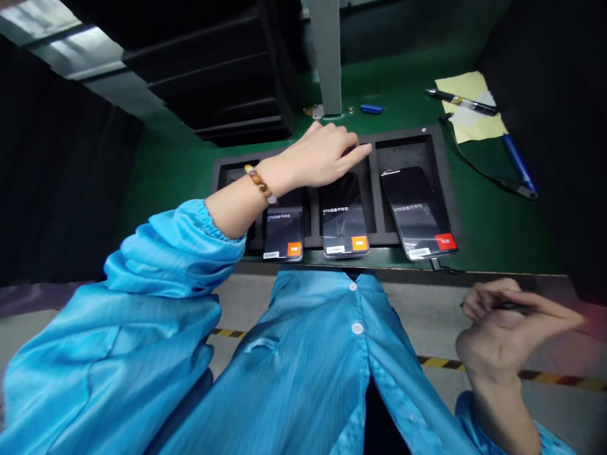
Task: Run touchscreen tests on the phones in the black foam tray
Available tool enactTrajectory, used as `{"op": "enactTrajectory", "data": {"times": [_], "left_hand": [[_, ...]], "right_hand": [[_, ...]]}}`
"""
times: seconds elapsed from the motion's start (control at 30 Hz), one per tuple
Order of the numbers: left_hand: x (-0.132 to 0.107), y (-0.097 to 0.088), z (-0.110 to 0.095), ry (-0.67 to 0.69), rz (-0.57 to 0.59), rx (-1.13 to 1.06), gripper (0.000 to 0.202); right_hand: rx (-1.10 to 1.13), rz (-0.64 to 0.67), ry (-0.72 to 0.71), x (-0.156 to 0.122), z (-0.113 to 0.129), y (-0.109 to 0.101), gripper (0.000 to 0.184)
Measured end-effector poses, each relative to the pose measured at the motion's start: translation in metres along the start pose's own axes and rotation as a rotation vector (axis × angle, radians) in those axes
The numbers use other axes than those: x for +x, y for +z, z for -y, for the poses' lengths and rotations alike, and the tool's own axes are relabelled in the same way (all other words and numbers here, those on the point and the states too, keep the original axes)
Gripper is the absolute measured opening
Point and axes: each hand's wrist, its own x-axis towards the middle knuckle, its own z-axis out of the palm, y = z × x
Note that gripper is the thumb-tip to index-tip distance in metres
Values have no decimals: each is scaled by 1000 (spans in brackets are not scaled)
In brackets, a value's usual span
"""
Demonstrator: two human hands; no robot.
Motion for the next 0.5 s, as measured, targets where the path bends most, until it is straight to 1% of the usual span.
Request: {"op": "enactTrajectory", "data": {"times": [0.07, 0.1, 0.17, 0.2, 0.23, 0.3, 0.37, 0.43, 0.5], "left_hand": [[-11, 3, 8, -4, 31, 21, 69], [-15, 6, 11, -4, 39, 22, 70], [-22, 12, 15, -3, 39, 5, 71], [-24, 15, 17, 0, 33, -10, 71], [-26, 18, 18, 7, 27, -25, 71], [-27, 21, 20, 23, 11, -55, 71], [-27, 21, 23, 34, -3, -87, 71], [-26, 21, 25, 38, -19, -121, 71], [-25, 19, 26, 41, -23, -145, 71]], "right_hand": [[-29, 225, -33, 1, 18, 4, 46], [-59, 321, -84, 2, 26, 6, 48], [-100, 567, -210, 5, 35, 11, 57], [-108, 656, -285, 7, 38, 14, 61], [-108, 714, -342, 9, 40, 18, 63], [-89, 731, -369, 14, 43, 27, 57], [-65, 706, -353, 20, 44, 38, 39], [-17, 693, -376, 26, 47, 47, 23], [39, 683, -428, 32, 49, 55, 23]]}}
